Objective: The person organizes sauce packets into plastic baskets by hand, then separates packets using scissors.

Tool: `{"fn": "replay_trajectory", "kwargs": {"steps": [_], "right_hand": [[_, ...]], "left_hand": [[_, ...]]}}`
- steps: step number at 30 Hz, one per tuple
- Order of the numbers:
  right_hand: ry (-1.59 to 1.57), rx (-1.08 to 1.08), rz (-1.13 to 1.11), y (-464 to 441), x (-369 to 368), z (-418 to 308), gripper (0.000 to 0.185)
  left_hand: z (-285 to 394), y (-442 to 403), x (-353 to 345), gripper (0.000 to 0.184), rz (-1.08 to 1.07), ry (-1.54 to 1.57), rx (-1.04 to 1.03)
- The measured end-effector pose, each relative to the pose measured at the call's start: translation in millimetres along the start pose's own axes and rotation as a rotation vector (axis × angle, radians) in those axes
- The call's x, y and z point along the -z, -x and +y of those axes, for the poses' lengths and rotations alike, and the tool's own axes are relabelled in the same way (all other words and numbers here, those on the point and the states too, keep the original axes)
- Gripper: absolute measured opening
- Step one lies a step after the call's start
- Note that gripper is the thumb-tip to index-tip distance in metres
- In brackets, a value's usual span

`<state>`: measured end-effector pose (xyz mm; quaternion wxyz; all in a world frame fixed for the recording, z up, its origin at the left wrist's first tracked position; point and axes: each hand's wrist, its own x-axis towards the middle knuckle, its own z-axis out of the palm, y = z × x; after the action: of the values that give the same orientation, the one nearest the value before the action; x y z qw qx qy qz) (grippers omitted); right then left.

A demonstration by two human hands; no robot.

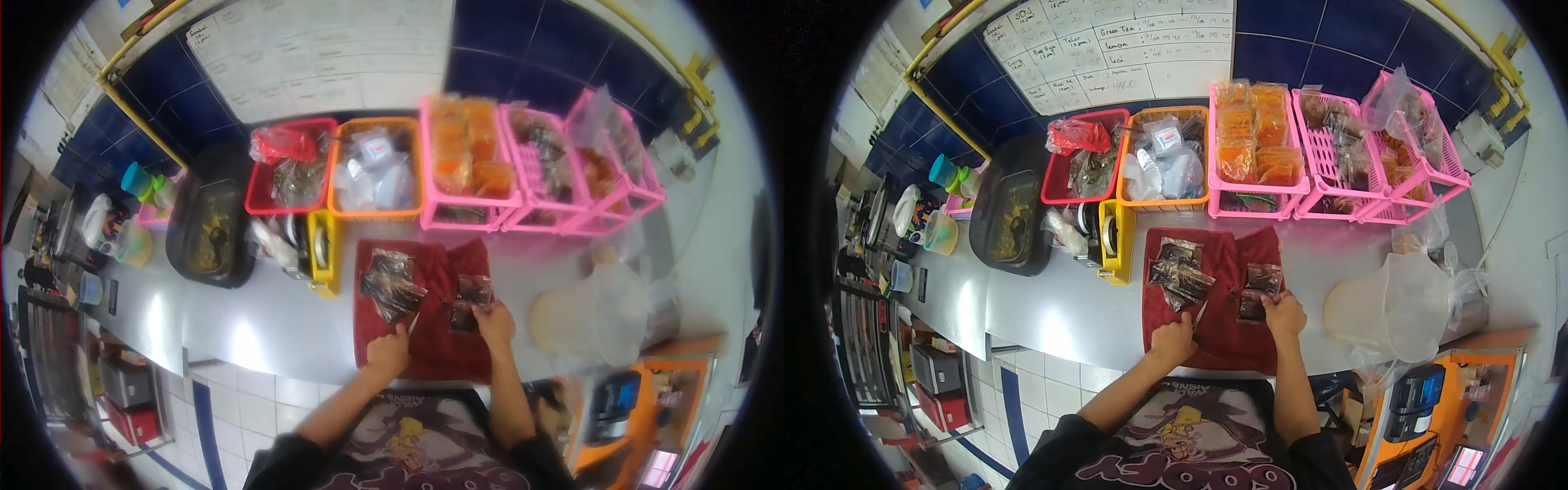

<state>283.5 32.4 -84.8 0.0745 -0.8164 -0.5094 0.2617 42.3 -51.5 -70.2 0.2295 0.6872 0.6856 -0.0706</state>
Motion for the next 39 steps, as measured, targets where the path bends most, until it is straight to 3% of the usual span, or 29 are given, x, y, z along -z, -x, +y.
{"fn": "replay_trajectory", "kwargs": {"steps": [4,6,10,12,14,15,17,18,20,21,22,24,25,27,28,29,31,32,34,39], "right_hand": [[-0.029,0.018,0.019,-1,14,22,0.029],[0.065,0.15,0.173,3,24,28,0.025],[-0.176,0.278,0.057,27,57,22,0.021],[-0.183,0.57,0.035,51,60,4,0.02],[0.154,0.876,0.043,72,45,-17,0.018],[0.151,0.873,0.033,79,26,-22,0.018],[0.204,1.278,0.164,86,-17,-22,0.015],[0.201,1.286,0.159,91,-22,-20,0.015],[0.278,1.131,-0.222,95,-28,-21,0.018],[0.276,0.925,-0.434,97,-1,-38,0.018],[0.286,0.94,-0.445,90,5,-40,0.018],[-0.261,0.637,-0.645,72,18,-32,0.017],[-0.249,0.643,-0.65,68,23,-31,0.017],[-1.017,0.214,-0.761,63,29,-32,0.035],[-1.009,0.222,-0.762,60,31,-33,0.035],[-1.064,0.212,-0.702,57,30,-33,0.05],[-1.055,0.243,-0.664,46,27,-22,0.081],[-1.054,0.244,-0.66,50,35,-26,0.081],[-1.056,0.208,-0.724,60,54,-39,0.083],[-1.041,0.276,-0.862,67,59,-30,0.069]], "left_hand": [[-11,4,16,0.042,-0.08,0.179,0.116],[-20,5,15,0.044,-0.116,0.21,0.126],[-29,14,14,0.042,0.0,0.319,0.107],[-33,23,24,0.036,0.024,0.403,0.148],[-40,33,28,0.034,0.109,0.576,0.185],[-47,37,23,0.03,0.189,0.561,0.137],[-50,48,32,0.029,0.194,0.589,0.18],[-51,54,40,0.028,0.209,0.619,0.219],[-52,67,57,0.027,0.228,0.613,0.255],[-55,73,63,0.028,0.189,0.65,0.254],[-57,80,66,0.028,0.146,0.691,0.254],[-55,87,68,0.03,0.119,0.751,0.236],[-55,88,69,0.033,0.09,0.795,0.198],[-54,83,66,0.032,0.07,0.843,0.117],[-54,78,65,0.032,0.046,0.879,0.031],[-58,73,63,0.032,0.052,0.884,0.031],[-65,57,57,0.033,-0.168,0.97,-0.052],[-66,48,60,0.033,-0.167,0.971,-0.056],[-71,31,65,0.036,-0.434,1.004,-0.157],[-75,8,84,0.043,-0.59,0.898,-0.382]]}}
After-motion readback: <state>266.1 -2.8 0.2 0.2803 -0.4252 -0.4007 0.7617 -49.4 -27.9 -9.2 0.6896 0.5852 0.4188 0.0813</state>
